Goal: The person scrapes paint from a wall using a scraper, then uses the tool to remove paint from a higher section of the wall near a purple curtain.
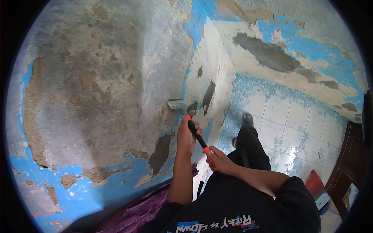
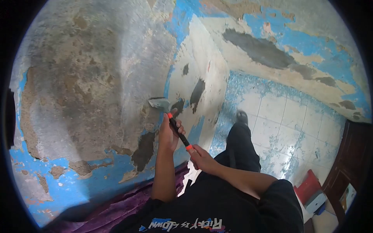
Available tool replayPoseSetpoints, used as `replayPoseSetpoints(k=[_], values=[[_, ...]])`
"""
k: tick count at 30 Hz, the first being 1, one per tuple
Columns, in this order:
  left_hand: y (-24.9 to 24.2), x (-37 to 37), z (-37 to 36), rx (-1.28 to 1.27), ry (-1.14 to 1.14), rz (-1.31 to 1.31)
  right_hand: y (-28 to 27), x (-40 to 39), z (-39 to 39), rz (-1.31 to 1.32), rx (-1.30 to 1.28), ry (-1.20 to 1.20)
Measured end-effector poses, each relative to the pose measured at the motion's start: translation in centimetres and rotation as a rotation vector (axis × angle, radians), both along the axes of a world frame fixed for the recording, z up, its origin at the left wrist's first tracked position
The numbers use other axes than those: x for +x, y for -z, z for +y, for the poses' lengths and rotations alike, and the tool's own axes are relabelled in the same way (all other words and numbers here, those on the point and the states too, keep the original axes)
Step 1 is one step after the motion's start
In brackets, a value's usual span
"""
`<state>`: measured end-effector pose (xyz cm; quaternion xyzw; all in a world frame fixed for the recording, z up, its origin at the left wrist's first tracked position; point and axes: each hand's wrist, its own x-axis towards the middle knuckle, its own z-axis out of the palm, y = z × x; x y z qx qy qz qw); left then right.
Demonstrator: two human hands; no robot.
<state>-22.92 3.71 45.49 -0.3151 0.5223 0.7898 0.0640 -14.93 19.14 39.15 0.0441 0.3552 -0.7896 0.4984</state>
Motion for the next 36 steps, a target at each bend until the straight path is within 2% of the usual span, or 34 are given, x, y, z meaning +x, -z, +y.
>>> replayPoseSetpoints(k=[2,6,16,28,31,36], values=[[0.5,0.4,-0.1,-0.045,-0.021,-0.001,1.1,0.6,-0.6,0.066,0.056,0.021],[0.5,0.2,-0.6,-0.098,0.049,-0.052,1.4,1.5,-1.8,0.039,0.049,0.088],[1.3,-0.4,0.2,-0.162,0.045,-0.079,1.7,2.1,-2.7,0.044,0.080,0.213],[1.6,-1.4,0.5,-0.252,0.045,-0.095,1.4,0.7,-2.0,0.090,0.138,0.198],[1.5,-1.5,0.9,-0.256,0.034,-0.093,0.6,0.7,-1.4,0.015,0.095,0.178],[1.0,-1.8,1.0,-0.273,0.051,-0.109,1.3,0.6,-2.1,0.046,0.081,0.195]])
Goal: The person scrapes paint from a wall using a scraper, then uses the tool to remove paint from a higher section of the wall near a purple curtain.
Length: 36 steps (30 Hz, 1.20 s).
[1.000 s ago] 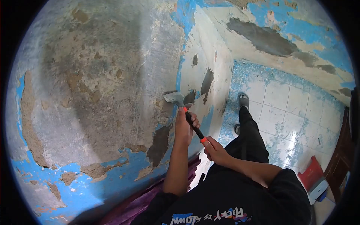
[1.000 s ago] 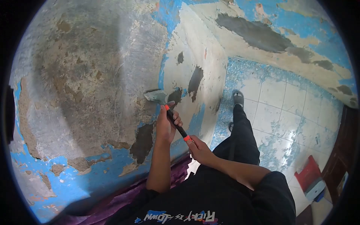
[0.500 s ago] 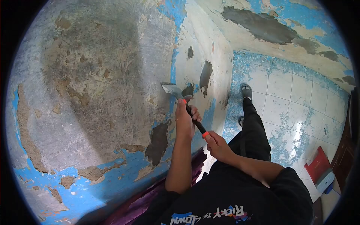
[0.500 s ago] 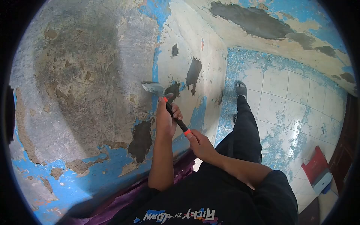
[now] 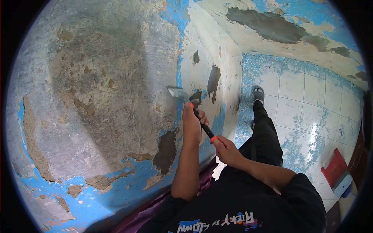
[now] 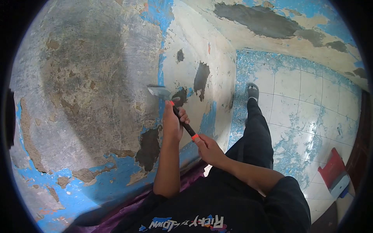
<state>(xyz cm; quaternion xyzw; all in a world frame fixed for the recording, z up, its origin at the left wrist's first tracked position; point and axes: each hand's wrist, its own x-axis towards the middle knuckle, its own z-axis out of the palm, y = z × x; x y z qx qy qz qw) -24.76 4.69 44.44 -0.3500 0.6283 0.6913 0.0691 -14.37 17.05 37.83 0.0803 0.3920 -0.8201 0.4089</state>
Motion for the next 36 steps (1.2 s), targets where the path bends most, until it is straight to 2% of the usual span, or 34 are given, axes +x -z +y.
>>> replayPoseSetpoints(k=[9,12,16,19,23,28,36], values=[[0.0,-0.5,0.2,0.000,-0.031,-0.007,-0.2,-0.6,0.1,0.032,0.013,0.040],[0.2,-2.0,0.5,-0.005,0.032,0.071,-0.8,-2.2,0.9,-0.003,0.023,0.015],[0.6,-2.6,0.7,0.011,0.003,0.096,-1.0,-3.1,1.7,0.007,0.037,-0.001],[-0.1,-1.1,0.7,0.032,-0.026,0.019,-1.5,-1.8,1.7,-0.026,0.025,-0.026],[-0.2,-2.0,0.8,0.040,-0.003,0.044,-2.2,-3.1,2.1,-0.063,0.049,-0.058],[0.3,-4.7,1.4,0.033,-0.040,0.089,-1.1,-5.0,2.0,0.014,0.069,-0.003],[0.1,-3.9,1.5,0.035,-0.067,0.084,-1.3,-4.1,1.7,0.030,0.064,-0.012]])
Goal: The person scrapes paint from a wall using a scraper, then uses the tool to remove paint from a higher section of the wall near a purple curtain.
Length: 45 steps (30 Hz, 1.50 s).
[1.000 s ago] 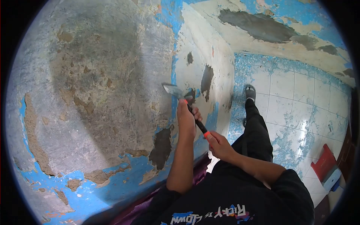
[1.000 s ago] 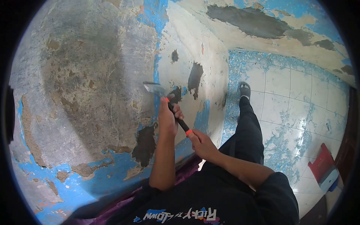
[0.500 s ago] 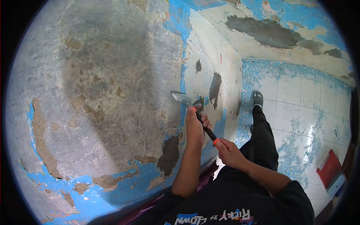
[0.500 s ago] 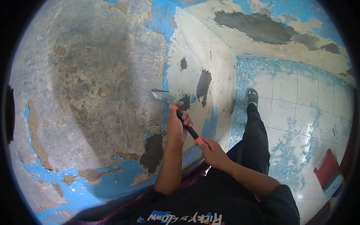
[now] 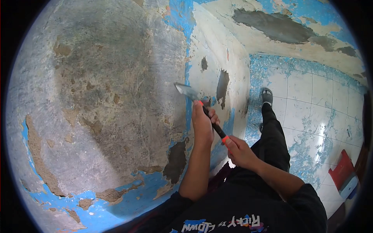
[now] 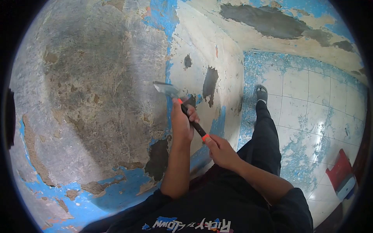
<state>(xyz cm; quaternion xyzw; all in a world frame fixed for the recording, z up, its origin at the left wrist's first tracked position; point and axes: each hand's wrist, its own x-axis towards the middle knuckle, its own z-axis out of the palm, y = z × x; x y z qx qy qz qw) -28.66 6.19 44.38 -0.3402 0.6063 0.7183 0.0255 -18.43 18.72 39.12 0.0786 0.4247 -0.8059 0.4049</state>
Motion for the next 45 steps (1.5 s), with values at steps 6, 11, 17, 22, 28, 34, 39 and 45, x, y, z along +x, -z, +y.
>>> replayPoseSetpoints(k=[6,11,17,22,28,34,39,45], values=[[0.6,-2.2,0.6,-0.023,0.002,0.028,-0.9,-2.9,0.9,-0.093,0.019,-0.044],[0.1,0.2,-0.1,0.019,-0.007,-0.019,-0.3,-0.3,-0.1,-0.064,-0.023,-0.002],[0.4,-4.6,0.4,0.017,0.064,0.042,-1.5,-5.1,1.0,-0.092,0.008,-0.014],[0.2,-3.6,0.5,0.054,0.018,0.024,-2.0,-4.4,1.2,-0.107,0.039,-0.038],[-0.1,-3.4,0.1,0.083,0.021,0.006,-2.7,-4.0,0.9,-0.124,0.009,-0.029],[0.2,-6.4,0.9,0.036,0.022,0.039,-2.7,-6.6,1.0,-0.116,0.019,0.013],[-0.7,-1.9,-0.2,0.131,-0.006,-0.005,-3.2,-2.7,0.4,-0.068,0.069,-0.015],[-0.6,-4.6,-0.3,0.156,0.024,0.002,-3.6,-5.0,-0.1,-0.086,0.098,0.006]])
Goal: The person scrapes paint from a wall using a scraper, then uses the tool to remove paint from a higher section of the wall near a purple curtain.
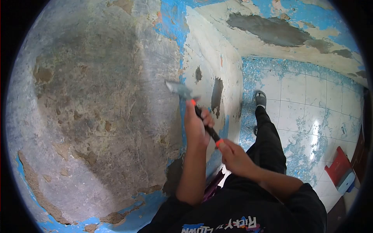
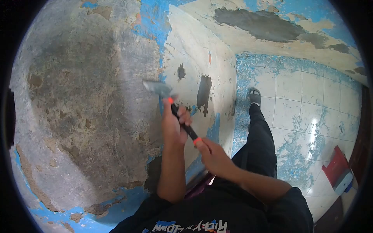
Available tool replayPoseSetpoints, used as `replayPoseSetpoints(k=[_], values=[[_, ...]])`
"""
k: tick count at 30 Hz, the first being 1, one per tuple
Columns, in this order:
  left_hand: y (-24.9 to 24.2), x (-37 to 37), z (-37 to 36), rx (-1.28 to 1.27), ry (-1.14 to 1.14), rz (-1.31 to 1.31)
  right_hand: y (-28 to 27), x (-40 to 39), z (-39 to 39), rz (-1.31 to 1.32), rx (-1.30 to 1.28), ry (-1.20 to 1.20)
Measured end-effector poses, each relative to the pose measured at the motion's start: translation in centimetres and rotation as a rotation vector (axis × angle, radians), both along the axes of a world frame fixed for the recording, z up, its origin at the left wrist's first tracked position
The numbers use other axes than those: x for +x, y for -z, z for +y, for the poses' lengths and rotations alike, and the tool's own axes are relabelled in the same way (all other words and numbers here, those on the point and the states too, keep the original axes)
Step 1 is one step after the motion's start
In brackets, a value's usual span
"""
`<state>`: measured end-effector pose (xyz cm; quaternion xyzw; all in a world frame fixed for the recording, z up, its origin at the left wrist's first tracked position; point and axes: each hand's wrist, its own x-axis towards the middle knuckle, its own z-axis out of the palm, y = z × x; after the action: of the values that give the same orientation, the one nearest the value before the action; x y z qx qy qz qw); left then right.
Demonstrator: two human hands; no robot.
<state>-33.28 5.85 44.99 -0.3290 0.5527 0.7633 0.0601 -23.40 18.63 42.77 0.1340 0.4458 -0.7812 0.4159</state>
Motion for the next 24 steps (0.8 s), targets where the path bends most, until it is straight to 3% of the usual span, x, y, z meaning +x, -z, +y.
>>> replayPoseSetpoints(k=[3,9,11,15,20,24], values=[[0.5,-3.3,0.7,-0.040,0.019,0.052,0.0,-2.4,0.5,-0.052,-0.056,0.031],[-0.2,1.8,0.2,0.003,-0.029,0.026,-0.6,1.6,0.3,-0.067,-0.055,-0.023],[-0.5,4.3,-0.5,0.064,-0.041,0.022,0.1,4.1,-0.2,0.065,-0.001,-0.014],[0.3,3.3,-0.4,0.129,-0.058,0.077,0.1,2.7,0.1,0.035,0.024,-0.038],[0.8,-0.8,1.1,0.005,-0.077,0.091,1.7,-0.6,0.0,0.030,-0.011,0.013],[1.1,2.6,0.5,-0.029,-0.075,0.040,2.3,2.9,-0.5,0.029,-0.053,0.000]])
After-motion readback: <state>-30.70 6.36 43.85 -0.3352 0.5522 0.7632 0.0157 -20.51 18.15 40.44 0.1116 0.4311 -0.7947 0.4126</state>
